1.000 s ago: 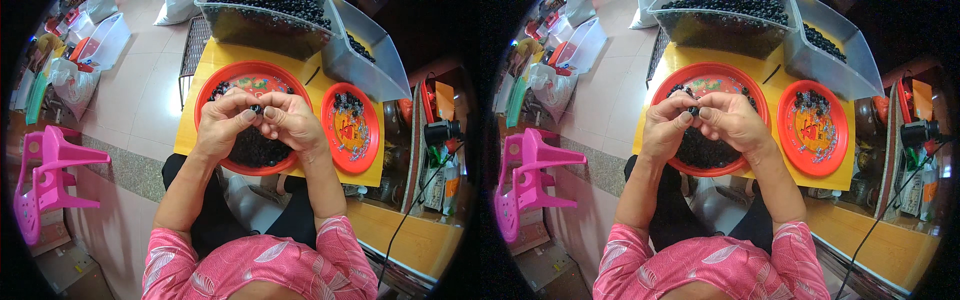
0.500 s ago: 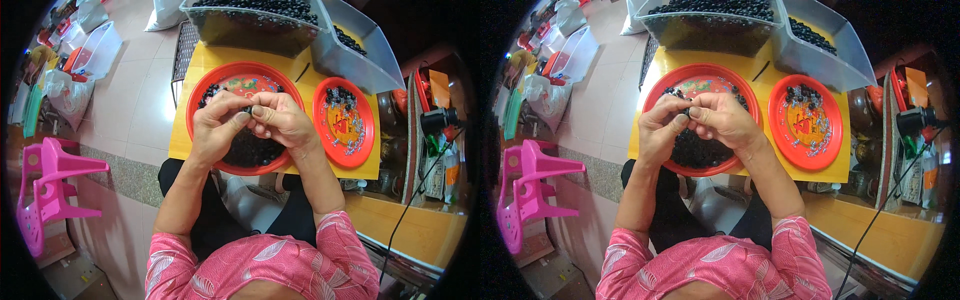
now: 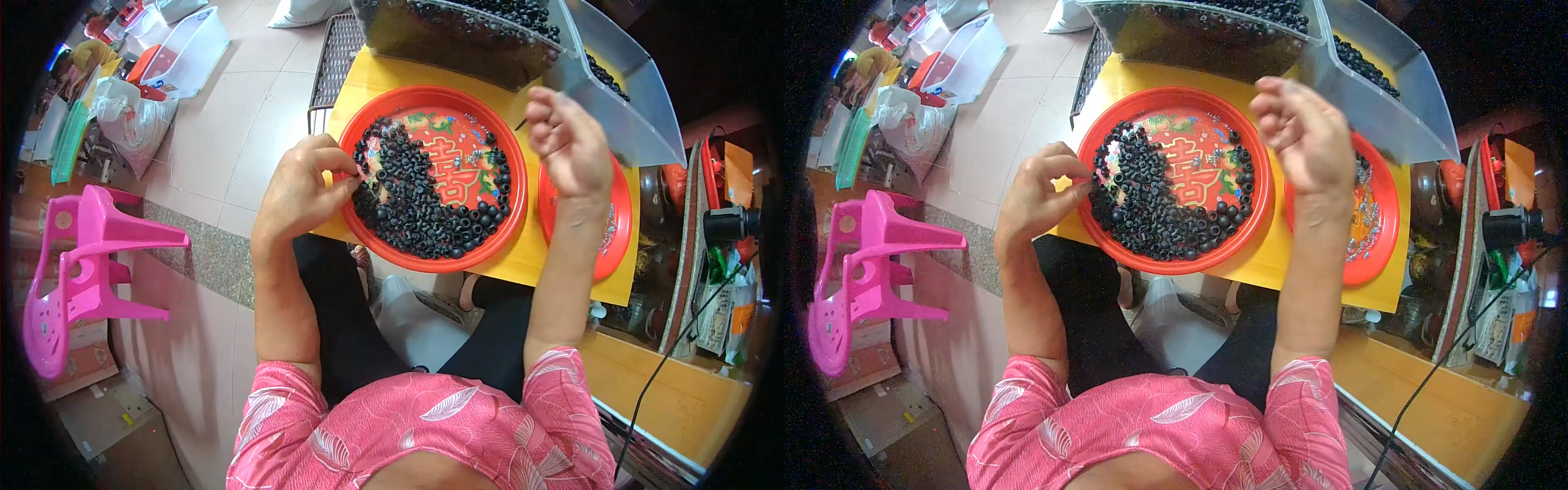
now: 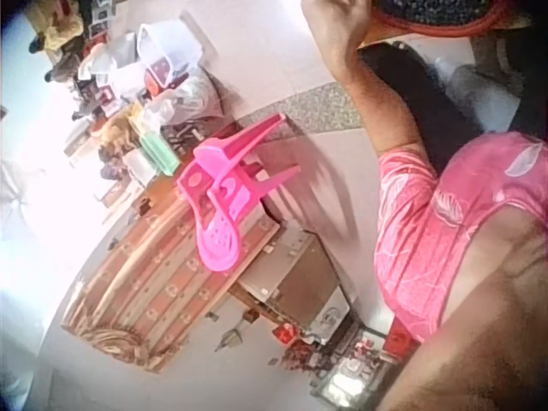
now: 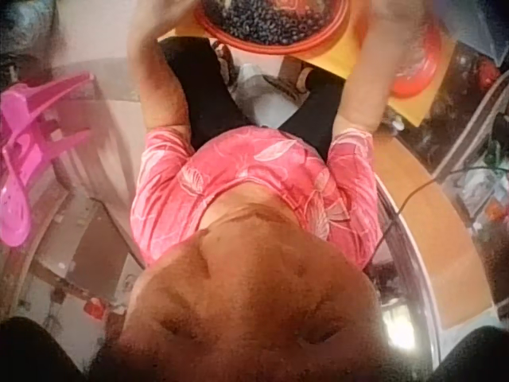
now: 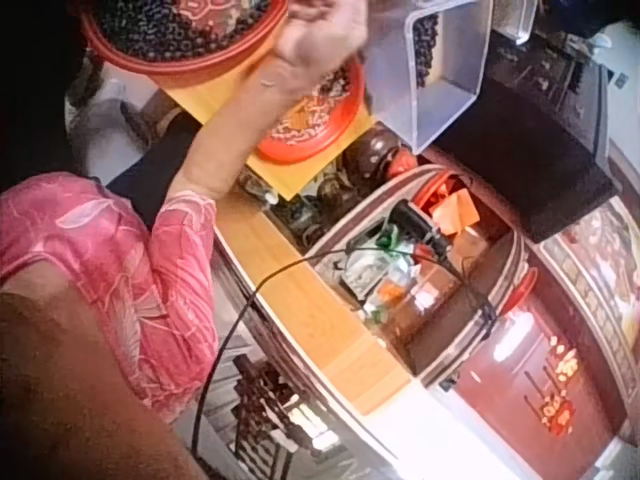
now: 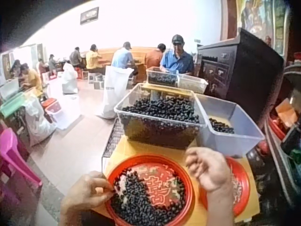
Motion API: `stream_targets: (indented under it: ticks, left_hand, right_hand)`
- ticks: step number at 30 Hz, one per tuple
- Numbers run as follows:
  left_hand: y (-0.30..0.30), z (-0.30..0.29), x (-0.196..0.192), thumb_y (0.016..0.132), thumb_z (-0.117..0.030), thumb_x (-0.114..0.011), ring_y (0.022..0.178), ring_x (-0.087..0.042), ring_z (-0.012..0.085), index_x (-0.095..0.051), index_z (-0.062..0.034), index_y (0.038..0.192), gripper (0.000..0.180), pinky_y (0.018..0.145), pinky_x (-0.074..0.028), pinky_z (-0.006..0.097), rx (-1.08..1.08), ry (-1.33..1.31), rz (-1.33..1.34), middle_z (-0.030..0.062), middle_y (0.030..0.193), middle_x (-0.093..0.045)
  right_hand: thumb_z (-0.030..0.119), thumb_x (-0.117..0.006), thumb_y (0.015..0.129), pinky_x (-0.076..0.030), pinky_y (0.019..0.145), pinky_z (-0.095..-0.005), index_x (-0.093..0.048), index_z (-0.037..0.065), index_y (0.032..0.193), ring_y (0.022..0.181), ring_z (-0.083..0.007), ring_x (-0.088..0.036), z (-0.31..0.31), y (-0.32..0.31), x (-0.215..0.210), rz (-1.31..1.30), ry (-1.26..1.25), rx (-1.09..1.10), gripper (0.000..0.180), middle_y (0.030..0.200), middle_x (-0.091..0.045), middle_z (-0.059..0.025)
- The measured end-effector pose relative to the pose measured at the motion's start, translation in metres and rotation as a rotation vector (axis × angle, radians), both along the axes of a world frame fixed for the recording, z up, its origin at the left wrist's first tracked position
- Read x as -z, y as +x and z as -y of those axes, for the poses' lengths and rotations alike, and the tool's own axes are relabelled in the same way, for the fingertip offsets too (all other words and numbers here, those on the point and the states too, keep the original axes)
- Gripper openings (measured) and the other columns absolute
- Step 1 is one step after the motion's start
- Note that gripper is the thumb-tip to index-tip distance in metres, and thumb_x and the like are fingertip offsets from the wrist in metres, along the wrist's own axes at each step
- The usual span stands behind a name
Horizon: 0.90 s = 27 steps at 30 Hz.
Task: The person assembles small parts by picking black pieces and metal pins from trays and inserting the pins into the black pieces by hand.
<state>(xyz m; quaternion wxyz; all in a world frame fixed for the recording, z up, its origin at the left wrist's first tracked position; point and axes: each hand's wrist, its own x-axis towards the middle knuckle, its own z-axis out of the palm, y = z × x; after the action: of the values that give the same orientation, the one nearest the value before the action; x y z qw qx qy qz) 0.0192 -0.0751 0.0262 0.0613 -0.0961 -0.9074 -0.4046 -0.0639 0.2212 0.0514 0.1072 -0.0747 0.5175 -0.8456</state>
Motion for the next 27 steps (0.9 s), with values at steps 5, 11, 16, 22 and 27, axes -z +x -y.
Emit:
stream_targets:
  ticks: [5, 11, 16, 22, 27]
  left_hand:
    - [0.002, -0.007, 0.000, 0.057, -0.002, -0.059, 0.079, -0.052, 0.0286, -0.065, -0.0010, 0.072, 0.016, 0.073, -0.043, 0.036, 0.040, -0.218, -0.122, 0.0124, 0.076, -0.056]
    - [-0.002, -0.014, 0.007, 0.057, -0.004, -0.060, 0.076, -0.052, 0.0292, -0.064, -0.0006, 0.067, 0.011, 0.070, -0.043, 0.038, 0.052, -0.364, -0.191, 0.0122, 0.074, -0.054]
    - [-0.005, -0.024, 0.013, 0.059, -0.001, -0.061, 0.076, -0.051, 0.0289, -0.062, -0.0004, 0.067, 0.008, 0.069, -0.042, 0.038, 0.076, -0.335, -0.217, 0.0120, 0.075, -0.052]
    - [-0.009, -0.025, 0.020, 0.061, 0.003, -0.060, 0.080, -0.050, 0.0299, -0.058, 0.0006, 0.073, 0.012, 0.071, -0.041, 0.039, 0.069, -0.309, -0.268, 0.0132, 0.081, -0.051]
    - [-0.015, -0.035, 0.013, 0.064, 0.004, -0.059, 0.077, -0.051, 0.0330, -0.054, 0.0012, 0.073, 0.011, 0.069, -0.043, 0.037, 0.022, -0.153, -0.280, 0.0138, 0.078, -0.053]
  right_hand:
    - [0.016, -0.052, 0.086, -0.041, 0.047, -0.0176, -0.059, -0.002, 0.089, 0.054, -0.0054, -0.052, 0.028, 0.016, 0.007, -0.180, 0.600, 0.040, 0.020, 0.071, -0.061, -0.0042]
    - [0.012, -0.055, 0.077, -0.047, 0.064, -0.0388, -0.062, 0.002, 0.078, 0.068, -0.0316, -0.060, 0.027, 0.010, 0.023, -0.513, 1.374, 0.247, 0.013, 0.070, -0.060, -0.0184]
    - [0.006, -0.056, 0.066, -0.045, 0.073, -0.0427, -0.060, 0.003, 0.078, 0.082, -0.0350, -0.057, 0.026, 0.005, 0.042, -0.744, 1.509, 0.097, 0.013, 0.080, -0.058, -0.0192]
    - [0.002, -0.055, 0.066, -0.046, 0.074, -0.0413, -0.061, 0.002, 0.079, 0.084, -0.0336, -0.056, 0.039, 0.013, 0.042, -0.766, 1.689, -0.011, 0.014, 0.080, -0.058, -0.0188]
    - [0.002, -0.055, 0.066, -0.046, 0.073, -0.0412, -0.060, 0.001, 0.079, 0.081, -0.0343, -0.057, 0.040, 0.014, 0.040, -0.717, 1.643, -0.006, 0.013, 0.080, -0.058, -0.0197]
